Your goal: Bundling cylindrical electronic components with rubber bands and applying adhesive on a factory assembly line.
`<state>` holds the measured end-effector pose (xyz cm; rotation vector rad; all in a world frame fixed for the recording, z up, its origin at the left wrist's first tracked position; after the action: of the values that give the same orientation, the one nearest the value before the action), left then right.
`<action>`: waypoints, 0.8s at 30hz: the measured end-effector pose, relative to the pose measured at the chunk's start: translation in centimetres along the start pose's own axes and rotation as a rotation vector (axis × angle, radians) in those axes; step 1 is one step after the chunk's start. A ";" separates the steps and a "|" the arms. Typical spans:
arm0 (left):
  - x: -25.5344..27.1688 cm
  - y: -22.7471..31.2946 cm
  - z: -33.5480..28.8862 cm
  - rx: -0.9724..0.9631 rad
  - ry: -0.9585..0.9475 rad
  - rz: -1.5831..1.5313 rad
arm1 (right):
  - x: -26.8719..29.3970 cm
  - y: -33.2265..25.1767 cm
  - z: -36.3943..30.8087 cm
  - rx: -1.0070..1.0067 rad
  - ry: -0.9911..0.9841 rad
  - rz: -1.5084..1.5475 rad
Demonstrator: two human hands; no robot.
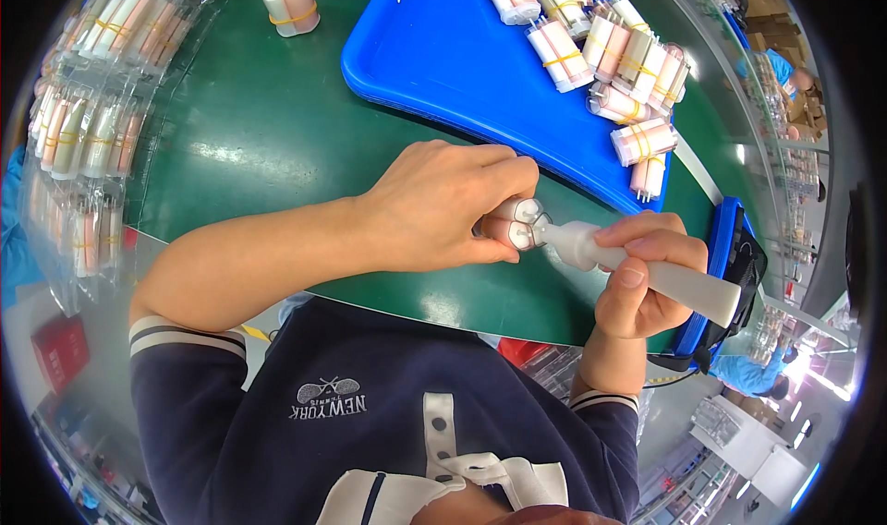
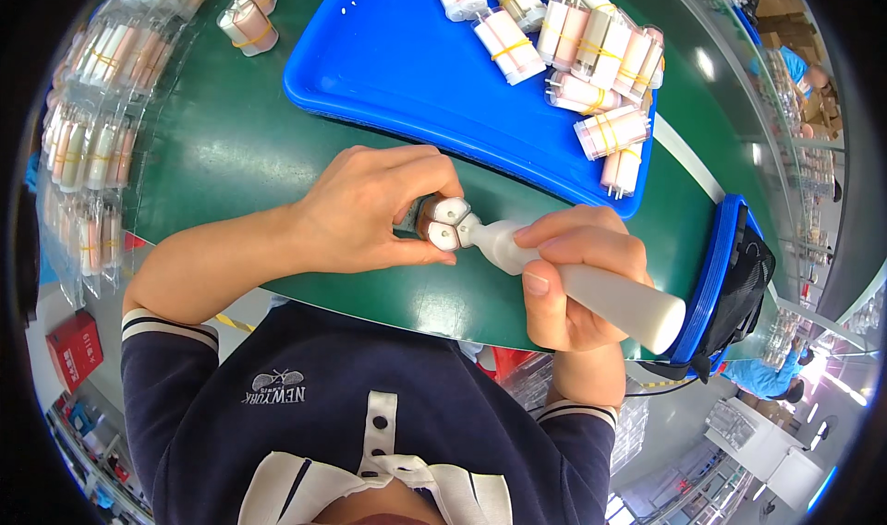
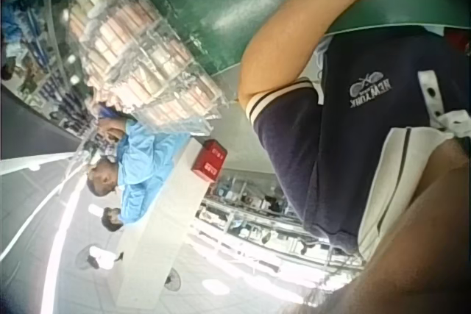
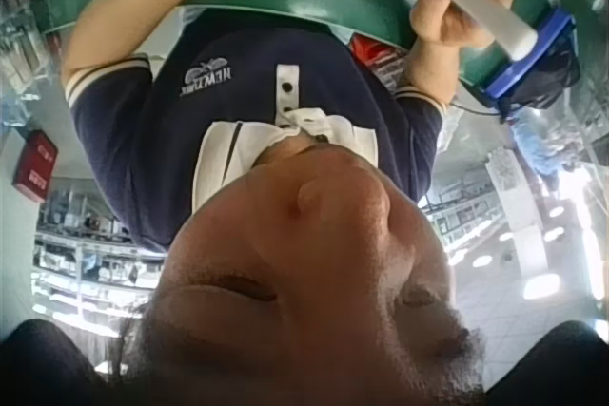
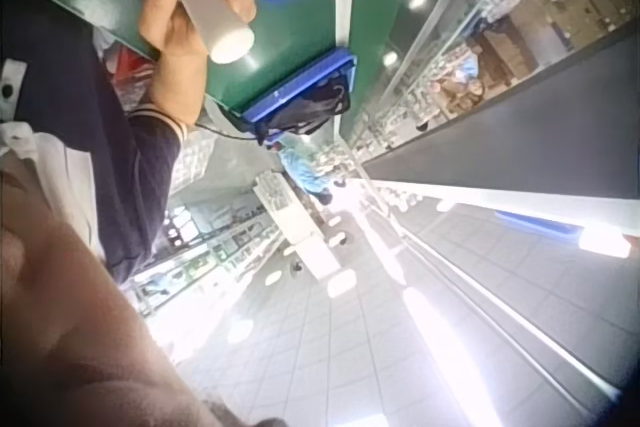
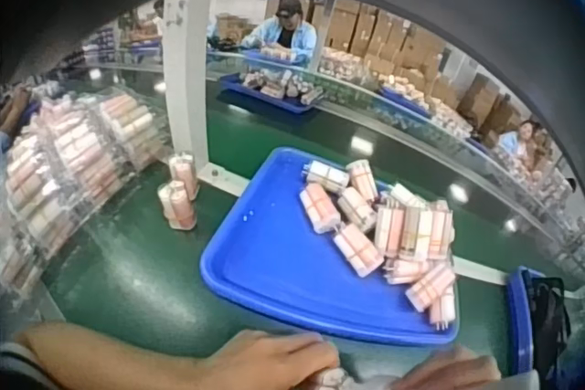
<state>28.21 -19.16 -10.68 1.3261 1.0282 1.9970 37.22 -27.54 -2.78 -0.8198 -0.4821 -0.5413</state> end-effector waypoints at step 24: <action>0.7 -0.1 0.4 0.013 -0.071 -0.372 | 2.4 4.8 -0.9 -0.368 0.218 0.343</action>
<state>28.32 -18.44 -10.33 1.1084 1.1594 1.6576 42.14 -26.17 -4.50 -1.1528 -0.0336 -0.3976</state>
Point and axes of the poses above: each hand's wrist, its own z-axis towards the middle knuckle, its own x-axis out of the back of the hand, y = z × x, the point moved 9 cm from there along z, towards the middle knuckle, and after that the axes turned 11 degrees about -y, right-handed, at the moved point
